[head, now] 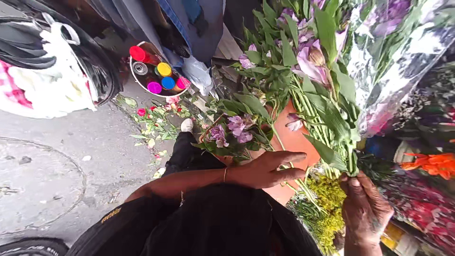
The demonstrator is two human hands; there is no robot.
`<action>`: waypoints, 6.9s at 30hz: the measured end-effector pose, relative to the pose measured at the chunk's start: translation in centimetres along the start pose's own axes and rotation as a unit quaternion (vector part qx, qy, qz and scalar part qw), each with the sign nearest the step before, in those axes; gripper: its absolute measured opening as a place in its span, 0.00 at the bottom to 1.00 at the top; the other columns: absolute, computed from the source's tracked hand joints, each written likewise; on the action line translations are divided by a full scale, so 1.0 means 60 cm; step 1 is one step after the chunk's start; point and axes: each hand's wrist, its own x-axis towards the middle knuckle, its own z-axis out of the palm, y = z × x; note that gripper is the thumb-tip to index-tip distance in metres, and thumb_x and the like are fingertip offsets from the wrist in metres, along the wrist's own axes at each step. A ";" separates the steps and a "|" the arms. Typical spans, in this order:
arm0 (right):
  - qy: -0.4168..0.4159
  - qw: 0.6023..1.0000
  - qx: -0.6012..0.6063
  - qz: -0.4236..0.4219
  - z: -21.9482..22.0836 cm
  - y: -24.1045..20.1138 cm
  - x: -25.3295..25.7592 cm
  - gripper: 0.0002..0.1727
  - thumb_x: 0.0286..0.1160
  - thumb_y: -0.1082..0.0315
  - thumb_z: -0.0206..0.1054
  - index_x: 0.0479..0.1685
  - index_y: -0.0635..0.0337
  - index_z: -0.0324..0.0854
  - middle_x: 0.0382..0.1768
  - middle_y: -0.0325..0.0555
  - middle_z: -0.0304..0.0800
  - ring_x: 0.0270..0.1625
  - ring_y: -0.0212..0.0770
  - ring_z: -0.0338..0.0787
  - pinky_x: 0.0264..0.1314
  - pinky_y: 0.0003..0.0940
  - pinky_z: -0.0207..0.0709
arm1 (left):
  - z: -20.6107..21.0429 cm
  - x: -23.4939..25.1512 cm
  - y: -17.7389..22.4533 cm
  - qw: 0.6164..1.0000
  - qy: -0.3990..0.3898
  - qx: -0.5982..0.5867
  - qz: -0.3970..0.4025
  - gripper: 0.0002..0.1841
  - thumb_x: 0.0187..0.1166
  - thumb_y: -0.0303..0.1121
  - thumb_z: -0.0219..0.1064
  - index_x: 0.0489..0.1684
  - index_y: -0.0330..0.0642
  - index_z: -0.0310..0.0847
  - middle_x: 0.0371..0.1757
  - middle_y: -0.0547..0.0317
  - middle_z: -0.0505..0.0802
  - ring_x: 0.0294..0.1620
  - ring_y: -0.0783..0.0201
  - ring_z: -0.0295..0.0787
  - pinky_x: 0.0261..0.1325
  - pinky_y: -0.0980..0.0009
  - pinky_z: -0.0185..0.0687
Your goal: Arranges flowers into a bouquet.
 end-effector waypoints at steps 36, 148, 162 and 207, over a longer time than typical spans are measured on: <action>0.013 0.967 -0.247 -0.061 0.147 0.189 -0.065 0.12 0.81 0.72 0.65 0.52 0.67 0.93 0.45 0.60 0.90 0.51 0.37 0.90 0.60 0.21 0.79 | -0.084 -0.011 0.044 0.795 0.005 0.591 0.138 0.26 0.87 0.44 0.60 0.79 0.40 0.77 0.84 0.53 0.79 0.91 0.50 0.62 0.92 0.36 0.39; -0.060 0.980 -0.153 -0.110 0.107 0.267 0.018 0.16 0.87 0.72 0.57 0.60 0.59 0.91 0.50 0.52 0.90 0.58 0.31 0.87 0.67 0.19 0.76 | -0.104 -0.042 0.041 0.609 0.096 0.786 0.046 0.25 0.91 0.53 0.50 0.70 0.49 0.83 0.77 0.59 0.86 0.82 0.51 0.72 0.72 0.46 0.60; -0.111 0.955 -0.236 -0.145 0.100 0.250 0.038 0.18 0.80 0.57 0.69 0.62 0.54 0.90 0.53 0.54 0.89 0.63 0.40 0.85 0.73 0.25 0.71 | -0.098 -0.021 0.036 0.649 0.113 0.751 0.037 0.20 0.90 0.38 0.52 0.73 0.46 0.81 0.79 0.57 0.84 0.87 0.49 0.68 0.79 0.41 0.56; 0.275 0.834 -0.405 -0.254 -0.066 0.048 0.250 0.21 0.91 0.67 0.53 0.75 0.48 0.82 0.48 0.67 0.91 0.46 0.70 0.91 0.38 0.64 0.78 | 0.005 -0.019 0.124 0.826 0.158 0.530 0.108 0.16 0.88 0.38 0.62 0.57 0.36 0.90 0.51 0.49 0.94 0.43 0.69 0.89 0.49 0.76 0.85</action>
